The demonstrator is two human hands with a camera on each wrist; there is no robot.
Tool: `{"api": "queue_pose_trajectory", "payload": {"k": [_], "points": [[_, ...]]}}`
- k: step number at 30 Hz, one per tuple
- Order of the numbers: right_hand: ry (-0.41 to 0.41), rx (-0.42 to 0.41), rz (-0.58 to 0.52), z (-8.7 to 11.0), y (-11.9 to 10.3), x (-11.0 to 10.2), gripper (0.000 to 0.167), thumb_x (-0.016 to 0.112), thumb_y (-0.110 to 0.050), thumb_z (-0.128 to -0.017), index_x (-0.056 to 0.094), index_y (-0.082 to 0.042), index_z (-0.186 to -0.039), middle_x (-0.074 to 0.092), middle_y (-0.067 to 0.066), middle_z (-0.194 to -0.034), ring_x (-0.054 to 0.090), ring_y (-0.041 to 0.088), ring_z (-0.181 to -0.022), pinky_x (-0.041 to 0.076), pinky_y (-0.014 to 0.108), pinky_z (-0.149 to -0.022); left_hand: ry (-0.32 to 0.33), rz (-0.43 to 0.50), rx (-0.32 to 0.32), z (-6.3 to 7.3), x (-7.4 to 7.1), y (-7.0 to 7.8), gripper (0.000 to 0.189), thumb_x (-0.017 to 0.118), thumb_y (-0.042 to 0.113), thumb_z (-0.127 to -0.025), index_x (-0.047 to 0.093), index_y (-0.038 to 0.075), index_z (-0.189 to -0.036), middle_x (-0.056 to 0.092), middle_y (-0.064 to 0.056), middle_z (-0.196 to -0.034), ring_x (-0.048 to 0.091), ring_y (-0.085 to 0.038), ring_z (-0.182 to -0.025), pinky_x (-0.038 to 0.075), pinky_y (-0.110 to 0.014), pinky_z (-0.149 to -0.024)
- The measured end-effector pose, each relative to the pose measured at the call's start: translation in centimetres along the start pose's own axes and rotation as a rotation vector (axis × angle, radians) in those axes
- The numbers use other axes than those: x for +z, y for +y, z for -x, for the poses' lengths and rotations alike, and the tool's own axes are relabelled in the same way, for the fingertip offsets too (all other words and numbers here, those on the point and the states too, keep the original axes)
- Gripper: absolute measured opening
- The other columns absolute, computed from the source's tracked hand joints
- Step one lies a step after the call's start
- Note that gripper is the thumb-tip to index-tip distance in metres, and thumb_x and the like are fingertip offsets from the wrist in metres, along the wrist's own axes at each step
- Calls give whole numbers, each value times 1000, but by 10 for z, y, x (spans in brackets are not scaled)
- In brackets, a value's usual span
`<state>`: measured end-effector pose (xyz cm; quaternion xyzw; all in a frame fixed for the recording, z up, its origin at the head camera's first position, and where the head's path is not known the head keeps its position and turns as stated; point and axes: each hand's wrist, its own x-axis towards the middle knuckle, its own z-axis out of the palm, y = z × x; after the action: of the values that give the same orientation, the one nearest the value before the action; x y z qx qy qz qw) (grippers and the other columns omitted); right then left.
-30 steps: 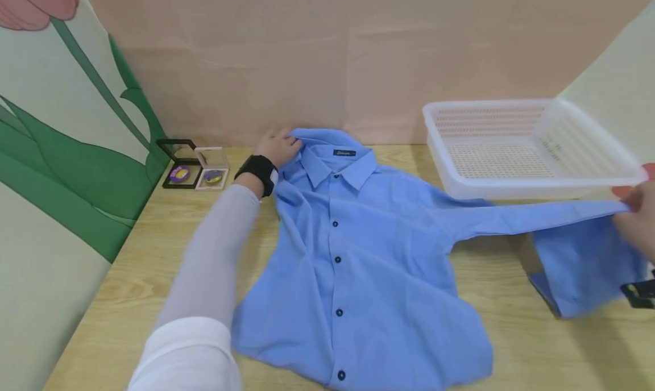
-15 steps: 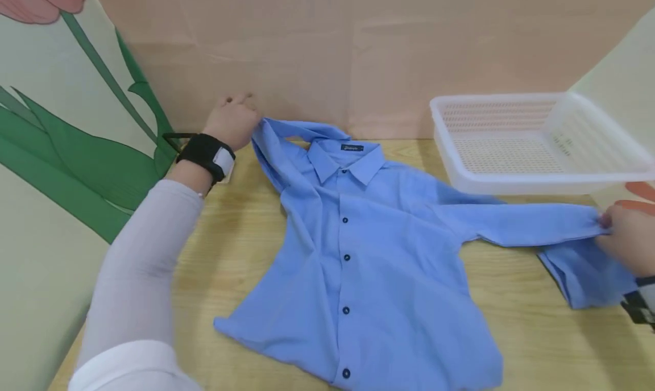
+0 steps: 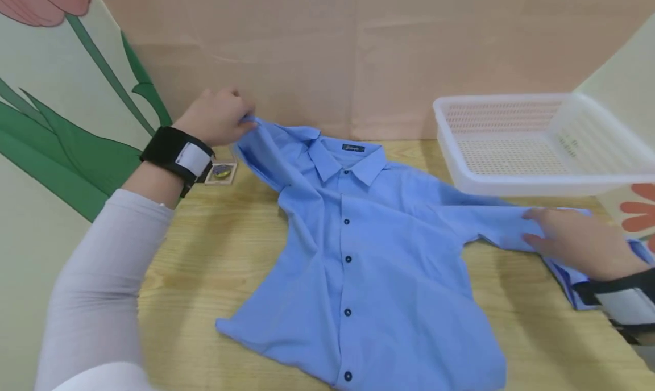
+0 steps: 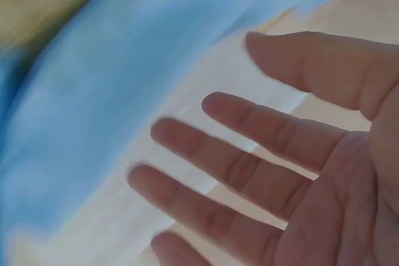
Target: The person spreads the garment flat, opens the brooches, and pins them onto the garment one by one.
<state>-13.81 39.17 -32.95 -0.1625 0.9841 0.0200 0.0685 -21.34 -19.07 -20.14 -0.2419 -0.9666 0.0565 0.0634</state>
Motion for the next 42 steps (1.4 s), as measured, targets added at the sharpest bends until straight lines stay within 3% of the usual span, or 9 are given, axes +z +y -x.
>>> {"api": "queue_pose_trajectory", "payload": {"k": [4,9,15,19,25,33,36,40,42], "points": [[52,-157,-67,-22,-55,-1,48,68,-26,-92,61,8,-124,67,27,-118,69,40,-96,55,55,-80,6,-15,25,0,-7,8,29,51,29,-103,58,3,-93,64,-20,-94,60,-38,-94,46,-57,-80],[51,-275,-98,-57,-93,17,61,65,-34,-95,50,3,-141,50,31,-143,53,49,-125,49,60,-95,22,27,47,-2,-11,10,27,51,28,-104,58,2,-99,64,-15,-85,61,-33,-78,48,-49,-73],[-135,-242,-135,-80,-100,44,77,58,-47,-98,31,-1,-154,23,34,-157,26,66,-135,33,71,-105,15,160,24,5,-15,3,22,56,23,-102,57,1,-99,61,-13,-80,57,-27,-68,44,-38,-65],[-187,-250,-127,-82,-96,50,82,61,-46,-96,31,5,-152,19,42,-153,31,68,-129,29,74,-105,-8,211,-7,10,-21,-3,24,58,24,-101,62,0,-105,66,-15,-85,59,-25,-71,44,-35,-65],[-203,-248,-132,-88,-96,43,86,63,-47,-94,29,7,-152,16,44,-152,35,63,-131,24,74,-108,3,162,-86,19,-28,-20,22,61,22,-99,62,0,-104,67,-20,-93,59,-31,-78,44,-41,-69],[-234,-209,-157,-95,-102,40,90,62,-52,-93,24,3,-155,11,40,-156,16,74,-130,27,78,-102,-171,116,-285,39,22,-46,32,64,34,-95,62,4,-84,58,-8,-72,53,-25,-67,38,-36,-59],[-248,-193,-175,-101,-103,40,93,61,-53,-93,21,3,-155,8,40,-157,13,76,-129,25,80,-102,-275,152,-352,52,43,-53,46,67,47,-91,66,1,-89,62,-12,-79,55,-26,-70,42,-36,-61],[-255,-177,-188,-111,-103,40,94,63,-51,-93,19,3,-156,5,40,-157,17,72,-132,22,77,-107,-485,239,-428,71,55,-66,71,67,61,-86,66,-6,-110,63,-19,-100,57,-29,-85,47,-41,-74],[-257,-169,-183,-115,-103,40,95,65,-49,-92,19,5,-155,6,42,-156,22,68,-133,21,74,-109,-519,306,-425,80,54,-74,64,67,57,-88,66,-6,-99,60,-15,-89,54,-26,-80,46,-39,-72]]}}
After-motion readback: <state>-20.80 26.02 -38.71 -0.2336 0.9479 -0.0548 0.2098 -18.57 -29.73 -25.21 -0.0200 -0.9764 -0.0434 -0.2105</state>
